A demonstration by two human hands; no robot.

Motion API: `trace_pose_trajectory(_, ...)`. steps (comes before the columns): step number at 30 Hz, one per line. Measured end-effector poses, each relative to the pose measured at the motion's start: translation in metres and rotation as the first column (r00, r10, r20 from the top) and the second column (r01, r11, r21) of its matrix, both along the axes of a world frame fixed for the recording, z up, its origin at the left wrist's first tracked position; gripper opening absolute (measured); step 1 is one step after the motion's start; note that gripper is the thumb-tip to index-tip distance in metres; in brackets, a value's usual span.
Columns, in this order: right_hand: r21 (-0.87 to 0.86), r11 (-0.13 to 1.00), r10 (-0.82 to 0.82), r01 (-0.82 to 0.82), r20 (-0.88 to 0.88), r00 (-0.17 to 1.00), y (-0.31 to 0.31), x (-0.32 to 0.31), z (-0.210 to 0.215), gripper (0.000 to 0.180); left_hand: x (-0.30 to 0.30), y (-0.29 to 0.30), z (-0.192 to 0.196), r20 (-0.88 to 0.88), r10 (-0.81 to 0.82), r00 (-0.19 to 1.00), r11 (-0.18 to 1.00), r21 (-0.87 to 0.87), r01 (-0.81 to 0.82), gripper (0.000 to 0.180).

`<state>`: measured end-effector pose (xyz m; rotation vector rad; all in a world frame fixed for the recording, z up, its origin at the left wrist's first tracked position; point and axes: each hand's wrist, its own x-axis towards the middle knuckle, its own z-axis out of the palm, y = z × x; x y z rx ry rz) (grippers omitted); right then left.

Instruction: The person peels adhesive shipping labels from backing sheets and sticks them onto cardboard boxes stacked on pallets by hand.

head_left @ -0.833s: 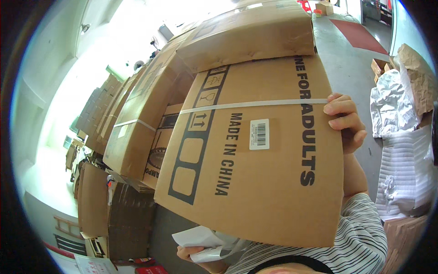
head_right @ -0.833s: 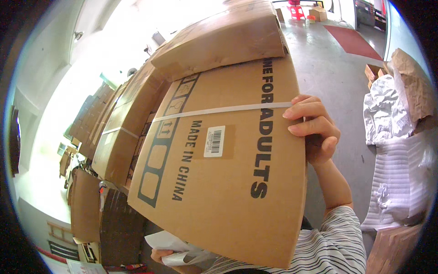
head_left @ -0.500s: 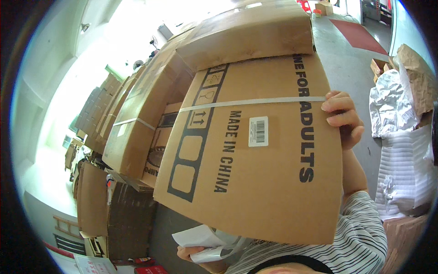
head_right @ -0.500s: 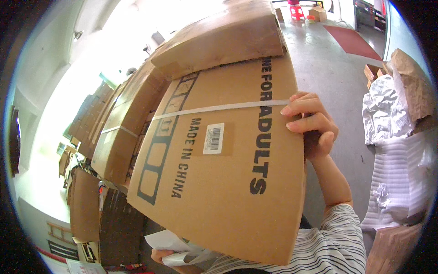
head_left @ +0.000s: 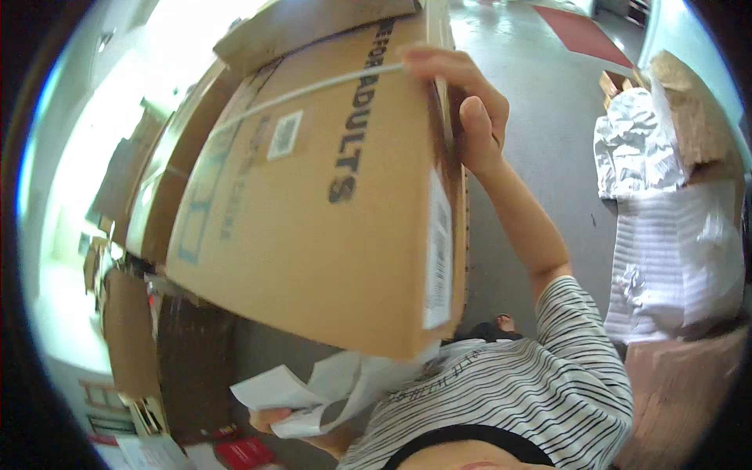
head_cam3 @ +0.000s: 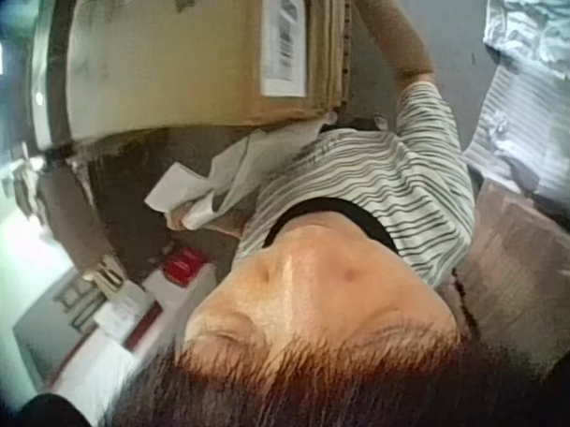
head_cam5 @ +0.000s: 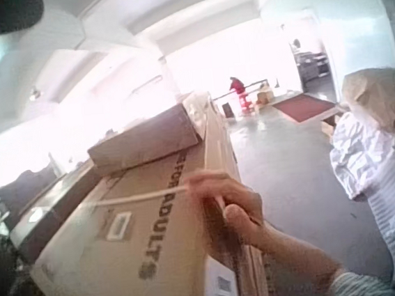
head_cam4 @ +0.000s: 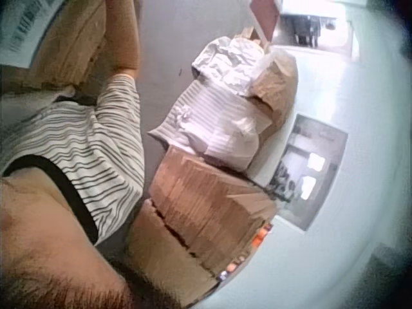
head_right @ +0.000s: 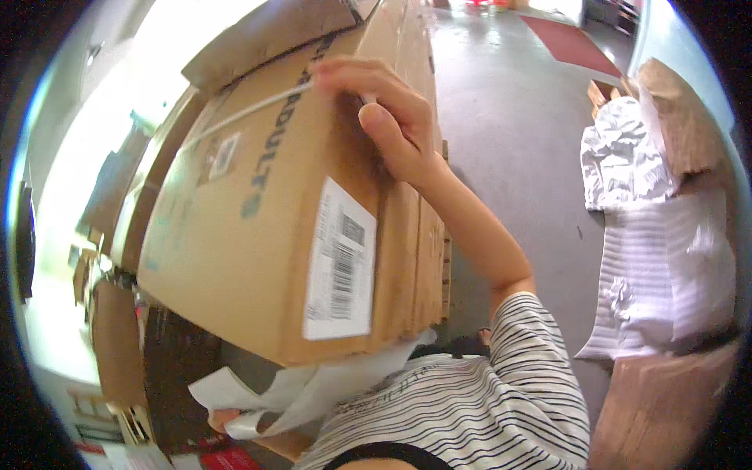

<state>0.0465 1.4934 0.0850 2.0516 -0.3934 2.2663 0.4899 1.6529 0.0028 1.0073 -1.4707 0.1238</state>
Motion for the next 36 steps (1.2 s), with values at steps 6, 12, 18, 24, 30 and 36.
trace_pose_trajectory(6,0.174,0.976,-0.143,0.131,0.056,0.988,0.058,0.006,-0.073,0.047,-0.048,0.058,-0.005,0.048,0.056,0.997,0.998,-0.028,-0.054,0.018)
trace_pose_trajectory(12,0.232,0.962,-0.085,0.142,-0.237,0.968,0.089,0.032,-0.111,0.070,-0.100,0.124,0.003,0.096,0.183,0.978,0.983,-0.036,-0.181,0.018)
trace_pose_trajectory(18,0.230,0.965,-0.048,0.128,-0.325,0.944,0.107,0.032,-0.093,0.062,-0.136,0.159,0.006,0.139,0.265,0.954,0.964,-0.032,-0.263,0.017)
trace_pose_trajectory(24,0.227,0.970,-0.009,0.087,-0.325,0.946,0.101,0.032,-0.093,0.057,-0.150,0.176,0.007,0.155,0.305,0.940,0.952,-0.024,-0.305,0.016)
trace_pose_trajectory(30,0.242,0.948,-0.083,0.206,-0.438,0.895,0.112,0.021,-0.077,0.056,-0.168,0.187,0.013,0.178,0.331,0.927,0.943,-0.016,-0.333,0.016)
trace_pose_trajectory(36,0.389,0.732,0.669,-0.559,-0.254,0.699,0.162,0.011,-0.077,0.063,-0.202,0.168,0.023,0.151,0.319,0.936,0.939,0.079,-0.333,0.007)
